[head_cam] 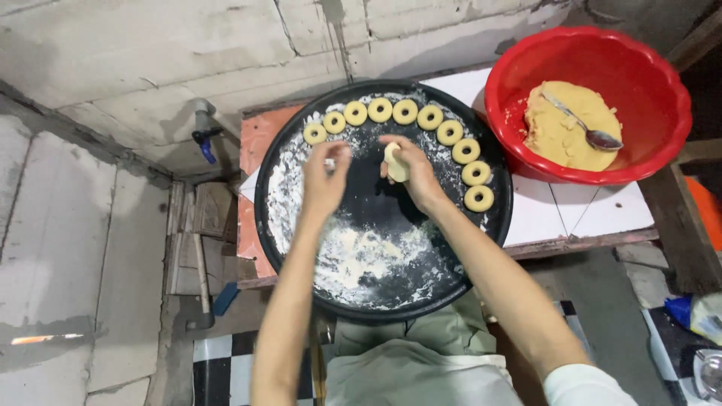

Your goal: Shaping small portions of dough into rings and arranging them in a circular pattern on a tray.

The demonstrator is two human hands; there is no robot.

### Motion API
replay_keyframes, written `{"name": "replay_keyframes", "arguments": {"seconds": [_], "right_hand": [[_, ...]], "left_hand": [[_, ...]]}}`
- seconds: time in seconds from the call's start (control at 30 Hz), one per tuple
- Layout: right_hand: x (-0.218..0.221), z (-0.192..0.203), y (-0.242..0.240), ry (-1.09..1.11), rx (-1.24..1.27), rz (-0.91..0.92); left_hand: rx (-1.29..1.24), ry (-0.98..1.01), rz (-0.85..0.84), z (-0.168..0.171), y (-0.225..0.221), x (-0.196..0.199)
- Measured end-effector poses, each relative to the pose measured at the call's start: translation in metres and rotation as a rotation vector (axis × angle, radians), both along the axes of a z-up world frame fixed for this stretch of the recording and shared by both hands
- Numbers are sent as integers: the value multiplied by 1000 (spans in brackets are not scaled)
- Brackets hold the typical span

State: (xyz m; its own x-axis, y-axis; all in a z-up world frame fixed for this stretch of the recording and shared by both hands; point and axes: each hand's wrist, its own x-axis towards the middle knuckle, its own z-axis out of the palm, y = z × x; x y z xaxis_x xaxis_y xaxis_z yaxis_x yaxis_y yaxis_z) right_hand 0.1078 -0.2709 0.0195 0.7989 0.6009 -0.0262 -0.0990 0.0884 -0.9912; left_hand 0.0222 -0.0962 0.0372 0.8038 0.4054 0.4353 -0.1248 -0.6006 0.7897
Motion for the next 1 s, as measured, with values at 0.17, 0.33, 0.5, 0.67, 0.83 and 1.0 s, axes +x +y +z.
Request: {"name": "replay_keyframes", "arguments": {"seconds": [0.17, 0.33, 0.5, 0.67, 0.83, 1.0], "right_hand": [[-6, -7, 25, 507, 341, -311], [11, -31, 11, 569, 304, -438], [-1, 14, 7, 582, 244, -587], [21, -33, 6, 693, 249, -594], [-9, 18, -5, 830, 621, -140], [-17, 17, 2, 596, 460, 112]], "left_hand": [[-275, 6, -107, 5, -60, 32], [-272, -75, -107, -22, -78, 29], [-111, -106, -121, -19, -86, 29], [54, -136, -275, -36, -105, 26], [52, -106, -63, -31, -93, 32], [-216, -221, 99, -23, -79, 33]]}}
